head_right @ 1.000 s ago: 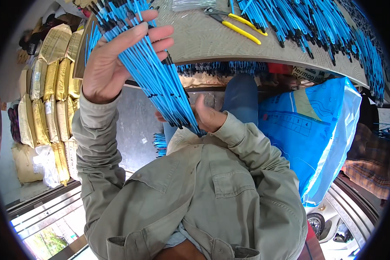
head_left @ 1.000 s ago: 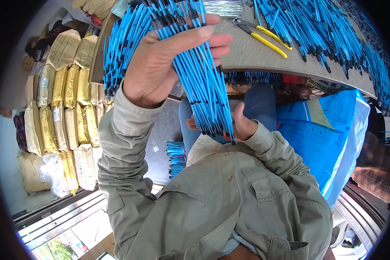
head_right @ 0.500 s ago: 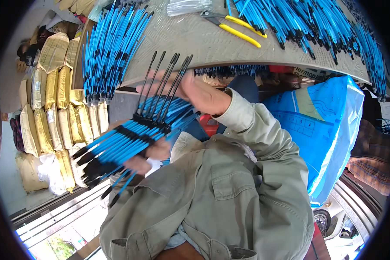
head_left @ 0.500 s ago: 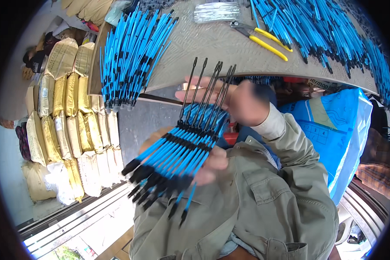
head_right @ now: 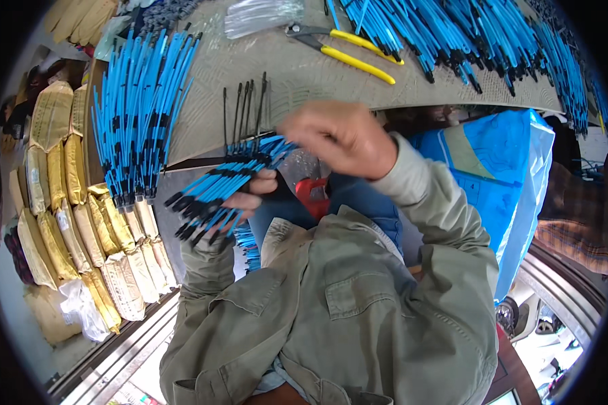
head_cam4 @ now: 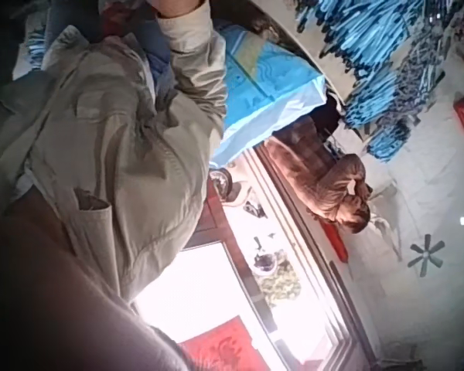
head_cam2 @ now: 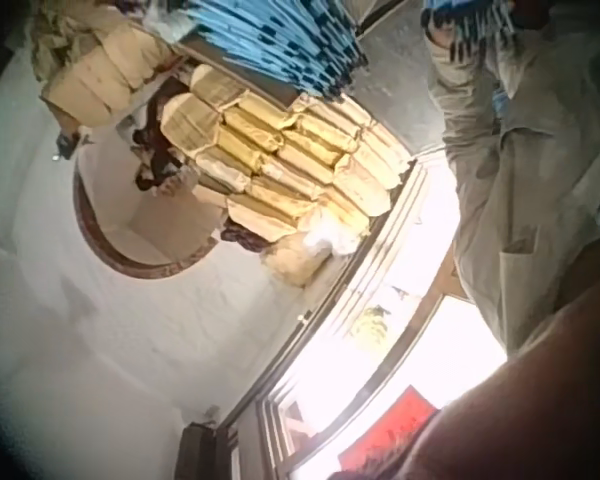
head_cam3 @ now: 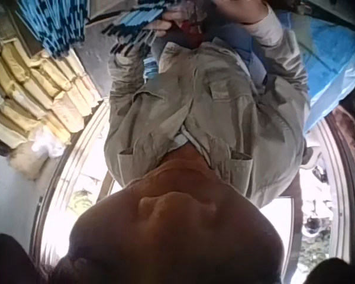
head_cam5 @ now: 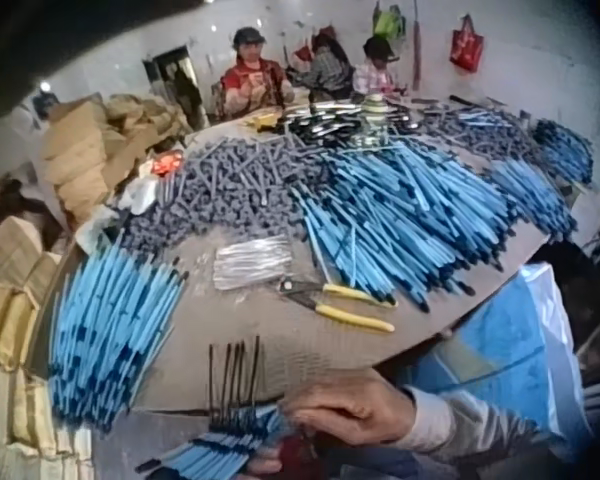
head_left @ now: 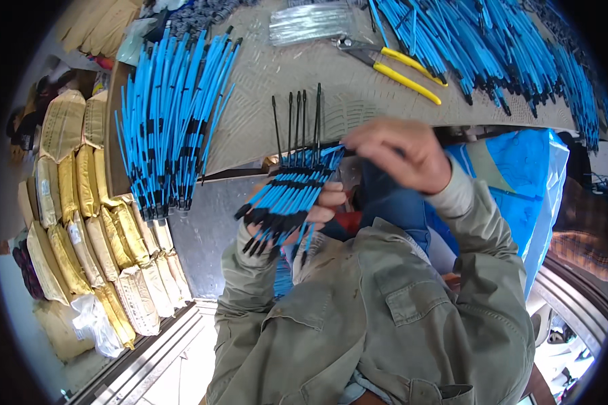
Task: The person cuts wire on an assembled piece with pliers, gathers plastic rods from the table, and threads a wire through their ends. The person then fits the wired rods into a plastic hub and fastens the wire using pliers.
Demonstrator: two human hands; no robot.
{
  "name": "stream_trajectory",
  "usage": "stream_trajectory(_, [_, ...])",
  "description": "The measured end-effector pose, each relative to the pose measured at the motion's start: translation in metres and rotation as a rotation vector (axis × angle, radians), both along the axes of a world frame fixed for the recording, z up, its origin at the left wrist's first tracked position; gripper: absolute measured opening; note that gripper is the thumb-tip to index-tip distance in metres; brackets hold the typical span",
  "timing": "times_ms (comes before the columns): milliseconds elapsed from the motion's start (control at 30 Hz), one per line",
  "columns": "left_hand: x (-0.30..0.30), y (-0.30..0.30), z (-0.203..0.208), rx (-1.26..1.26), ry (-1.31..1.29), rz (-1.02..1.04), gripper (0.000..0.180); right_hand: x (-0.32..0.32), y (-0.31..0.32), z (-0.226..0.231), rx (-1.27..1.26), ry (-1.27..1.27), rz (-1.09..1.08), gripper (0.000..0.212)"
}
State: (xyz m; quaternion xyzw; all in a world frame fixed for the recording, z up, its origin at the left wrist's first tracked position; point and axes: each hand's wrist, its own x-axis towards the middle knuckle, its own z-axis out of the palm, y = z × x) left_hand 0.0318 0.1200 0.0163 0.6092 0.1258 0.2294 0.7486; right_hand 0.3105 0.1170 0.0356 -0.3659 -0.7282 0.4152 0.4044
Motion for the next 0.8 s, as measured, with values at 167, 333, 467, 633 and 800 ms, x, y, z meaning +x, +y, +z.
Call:
stream_trajectory(167, [-0.003, 0.004, -0.001, 0.102, -0.138, -0.046, 0.036, -0.041, -0.021, -0.042, 0.253, -0.094, -0.113, 0.015])
stream_trajectory(333, [0.003, 0.006, -0.001, 0.128, -0.416, 0.022, 0.028, -0.051, -0.02, -0.053, 0.363, -0.123, -0.149, 0.024])
stream_trajectory(467, [0.007, 0.008, 0.004, 0.16, -0.59, 0.068, 0.024, -0.054, -0.022, -0.065, 0.392, -0.198, -0.126, 0.027])
stream_trajectory(633, [0.005, 0.021, 0.012, 0.299, -0.431, 0.039, 0.02, -0.04, -0.028, -0.058, 0.369, -0.323, -0.221, 0.029])
stream_trajectory(800, [-0.016, 0.007, 0.008, 0.332, -0.244, 0.248, 0.023, -0.018, -0.01, -0.016, 0.539, -0.552, -0.204, 0.031])
